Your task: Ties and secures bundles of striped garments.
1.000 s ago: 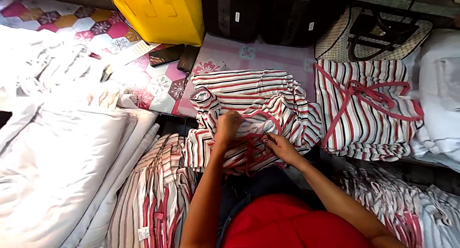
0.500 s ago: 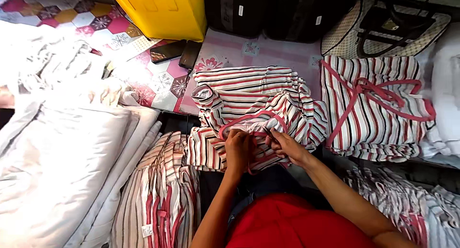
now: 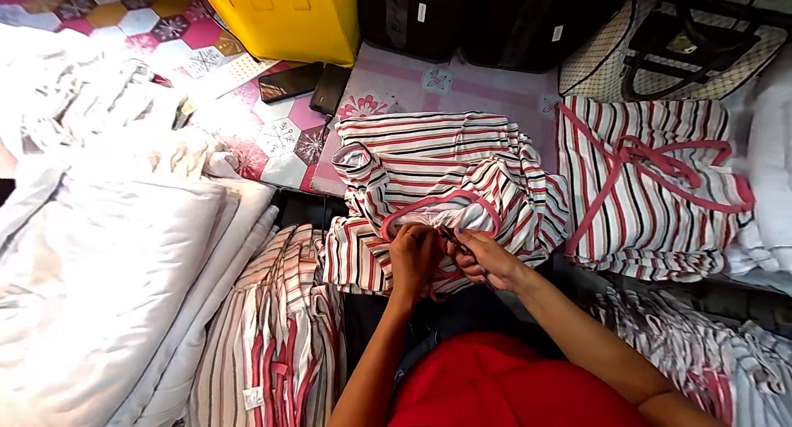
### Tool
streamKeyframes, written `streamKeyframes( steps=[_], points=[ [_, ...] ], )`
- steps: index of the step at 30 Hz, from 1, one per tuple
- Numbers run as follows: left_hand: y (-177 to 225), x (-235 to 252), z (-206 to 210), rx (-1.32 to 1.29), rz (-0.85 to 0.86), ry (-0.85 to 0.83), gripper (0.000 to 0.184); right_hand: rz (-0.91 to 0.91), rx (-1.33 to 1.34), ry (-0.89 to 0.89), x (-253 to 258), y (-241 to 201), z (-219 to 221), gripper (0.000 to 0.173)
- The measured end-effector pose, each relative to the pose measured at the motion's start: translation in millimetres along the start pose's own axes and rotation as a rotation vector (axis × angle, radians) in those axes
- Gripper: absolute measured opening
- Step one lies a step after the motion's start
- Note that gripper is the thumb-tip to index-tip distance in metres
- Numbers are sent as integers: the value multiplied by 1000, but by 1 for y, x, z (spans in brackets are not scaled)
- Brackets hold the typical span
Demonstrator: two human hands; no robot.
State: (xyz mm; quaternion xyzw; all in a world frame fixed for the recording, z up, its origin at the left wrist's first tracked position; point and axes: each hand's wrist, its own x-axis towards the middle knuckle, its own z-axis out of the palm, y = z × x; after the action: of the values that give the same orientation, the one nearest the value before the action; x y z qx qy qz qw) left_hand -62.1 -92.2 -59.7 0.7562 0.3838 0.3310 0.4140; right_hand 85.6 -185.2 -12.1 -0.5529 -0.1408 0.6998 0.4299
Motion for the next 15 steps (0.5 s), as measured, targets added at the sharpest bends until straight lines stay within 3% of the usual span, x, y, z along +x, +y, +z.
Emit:
streamKeyframes(
  steps=[7,15],
  points=[
    [4,-3,-9,-209,-195,-99,12,9,-66,15,-2,0,3,44],
    [3,-9,-4,-289,-180,-66,9,-50,-95,71,9,0,9,40]
  ],
)
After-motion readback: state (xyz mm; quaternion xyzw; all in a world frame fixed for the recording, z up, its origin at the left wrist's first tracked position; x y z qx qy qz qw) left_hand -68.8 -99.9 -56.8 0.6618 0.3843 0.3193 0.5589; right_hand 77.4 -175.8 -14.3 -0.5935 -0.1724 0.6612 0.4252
